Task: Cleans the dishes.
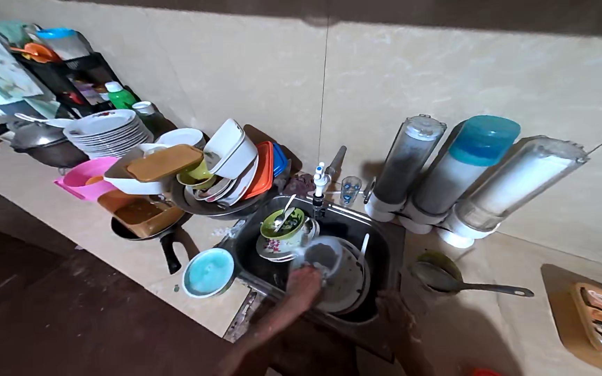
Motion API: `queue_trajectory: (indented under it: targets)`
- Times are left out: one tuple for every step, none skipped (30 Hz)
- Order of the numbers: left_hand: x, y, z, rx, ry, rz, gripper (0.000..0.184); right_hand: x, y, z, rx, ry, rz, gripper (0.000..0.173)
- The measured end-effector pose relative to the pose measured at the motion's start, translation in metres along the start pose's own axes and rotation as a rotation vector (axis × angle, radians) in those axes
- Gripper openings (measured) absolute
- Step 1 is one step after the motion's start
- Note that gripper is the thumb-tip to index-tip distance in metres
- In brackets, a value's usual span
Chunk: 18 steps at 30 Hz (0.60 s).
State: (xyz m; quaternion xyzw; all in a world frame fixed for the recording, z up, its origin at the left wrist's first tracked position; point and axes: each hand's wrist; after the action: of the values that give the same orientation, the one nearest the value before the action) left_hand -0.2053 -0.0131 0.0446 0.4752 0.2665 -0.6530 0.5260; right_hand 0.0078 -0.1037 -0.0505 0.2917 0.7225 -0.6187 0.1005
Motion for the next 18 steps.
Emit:
queue_trajectory:
  targets:
    - [0.008,0.002,-0.009,0.049,-0.007,0.168,0.044,0.005,0.003,-0.001,0.059,-0.036,-0.029,0.031]
    - [0.02,0.003,-0.021,0.054,-0.017,0.385,0.044,0.008,0.005,-0.002,0.105,-0.056,-0.057,0.032]
    - [0.035,0.003,-0.032,0.013,-0.015,0.632,0.043,0.011,0.007,-0.002,0.122,-0.057,-0.086,0.032]
    - [0.052,0.003,-0.043,-0.048,0.001,0.858,0.041,0.014,0.009,0.0,0.112,-0.044,-0.108,0.032]
    - [0.061,0.002,-0.051,-0.117,0.007,0.981,0.043,0.016,0.011,0.001,0.101,-0.033,-0.123,0.031]
    - [0.063,-0.001,-0.058,-0.161,0.027,0.978,0.046,0.016,0.011,0.003,0.096,-0.028,-0.13,0.031]
    - [0.06,-0.004,-0.062,-0.16,0.046,0.852,0.046,0.015,0.011,0.006,0.1,-0.023,-0.129,0.03]
    - [0.056,-0.006,-0.063,-0.125,0.048,0.626,0.045,0.014,0.009,0.009,0.121,-0.024,-0.131,0.03]
    - [0.053,-0.007,-0.061,-0.076,0.021,0.358,0.042,0.014,0.009,0.012,0.141,-0.021,-0.145,0.03]
    - [0.053,-0.005,-0.058,-0.018,-0.026,0.118,0.039,0.015,0.01,0.016,0.18,-0.022,-0.185,0.03]
    - [0.057,-0.003,-0.056,0.035,-0.067,-0.057,0.035,0.018,0.011,0.017,0.233,-0.029,-0.258,0.031]
    - [0.066,-0.004,-0.056,0.095,-0.066,-0.183,0.033,0.021,0.011,0.017,0.287,-0.039,-0.349,0.032]
    - [0.074,-0.007,-0.058,0.144,-0.038,-0.256,0.032,0.024,0.011,0.016,0.336,-0.046,-0.44,0.034]
    - [0.075,-0.008,-0.059,0.168,0.008,-0.264,0.031,0.028,0.01,0.015,0.366,-0.043,-0.515,0.036]
    - [0.068,-0.006,-0.056,0.165,0.024,-0.213,0.03,0.032,0.008,0.015,0.377,-0.027,-0.561,0.037]
    - [0.055,-0.002,-0.05,0.13,0.011,-0.12,0.032,0.037,0.006,0.014,0.381,-0.004,-0.586,0.039]
    - [0.043,0.001,-0.045,0.084,0.019,0.013,0.035,0.041,0.005,0.013,0.388,0.019,-0.612,0.04]
    - [0.037,-0.001,-0.044,0.033,0.075,0.208,0.039,0.045,0.002,0.013,0.401,0.038,-0.642,0.041]
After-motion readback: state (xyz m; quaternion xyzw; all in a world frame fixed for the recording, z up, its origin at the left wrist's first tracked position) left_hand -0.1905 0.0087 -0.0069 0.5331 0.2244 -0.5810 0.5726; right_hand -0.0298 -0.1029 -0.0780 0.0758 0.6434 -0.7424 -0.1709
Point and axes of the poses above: each hand's wrist, its own z-axis away from the middle knuckle, its own x-axis out of the palm, y = z × x, and after that the axes turned 11 degrees about -z, right-handed
